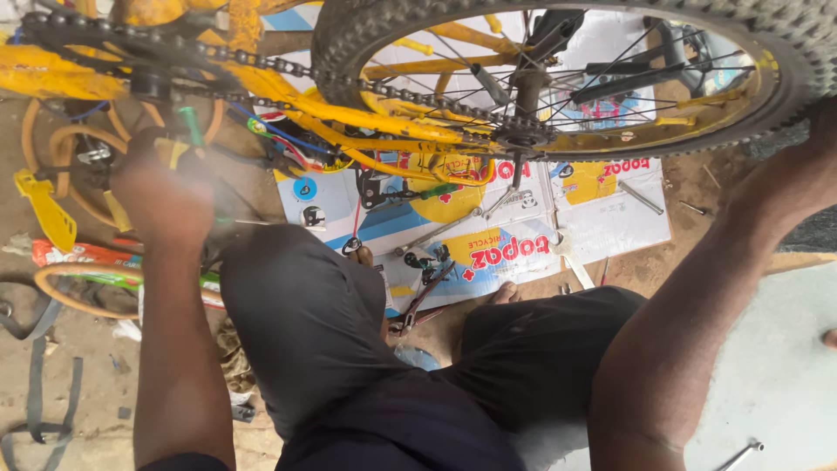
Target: The person repairs a bicycle by rotating the pedals, checking the chain, and manipulating the rear wheel assembly.
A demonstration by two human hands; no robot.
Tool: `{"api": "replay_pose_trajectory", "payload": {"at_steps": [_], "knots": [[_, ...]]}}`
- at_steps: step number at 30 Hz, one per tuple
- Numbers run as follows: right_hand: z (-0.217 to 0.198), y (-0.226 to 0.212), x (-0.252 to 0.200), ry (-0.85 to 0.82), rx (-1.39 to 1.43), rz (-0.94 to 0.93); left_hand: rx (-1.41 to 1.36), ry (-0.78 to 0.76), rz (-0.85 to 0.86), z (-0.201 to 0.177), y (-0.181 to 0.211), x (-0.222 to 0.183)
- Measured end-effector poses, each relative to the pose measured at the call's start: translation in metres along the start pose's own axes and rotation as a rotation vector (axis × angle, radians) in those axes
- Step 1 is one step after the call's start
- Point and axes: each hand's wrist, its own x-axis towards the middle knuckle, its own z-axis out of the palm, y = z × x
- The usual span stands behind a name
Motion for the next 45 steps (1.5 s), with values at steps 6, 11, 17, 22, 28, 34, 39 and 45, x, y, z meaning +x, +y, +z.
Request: {"api": "replay_pose_trajectory", "payload": {"at_steps": [6, 11, 17, 22, 28, 34, 39, 45], "knots": [[0.035, -0.039, 0.0, -0.018, 0.048, -0.17, 0.103, -0.043, 0.007, -0.002, -0.001, 0.0], [0.031, -0.039, 0.001, -0.086, 0.203, -0.226, 0.144, -0.056, 0.017, -0.004, 0.01, -0.002], [0.052, -0.06, -0.018, -0.141, 0.161, -0.415, -0.001, -0.101, -0.065, 0.0, 0.028, -0.003], [0.069, -0.055, -0.026, 0.035, 0.176, -0.482, -0.117, -0.14, -0.171, 0.003, 0.043, 0.0], [0.022, -0.032, -0.008, 0.283, -0.384, -0.313, 0.04, -0.147, 0.167, 0.012, 0.118, -0.006], [0.024, -0.05, -0.006, 0.197, 0.22, -0.154, -1.131, -0.319, -0.495, -0.06, 0.198, 0.018], [0.03, -0.068, -0.01, 0.331, 0.028, -0.157, -1.15, -0.218, -0.271, -0.049, 0.202, 0.012], [0.03, -0.052, -0.009, 0.263, -0.061, -0.221, -0.656, -0.157, -0.067, -0.013, 0.173, -0.003]]}}
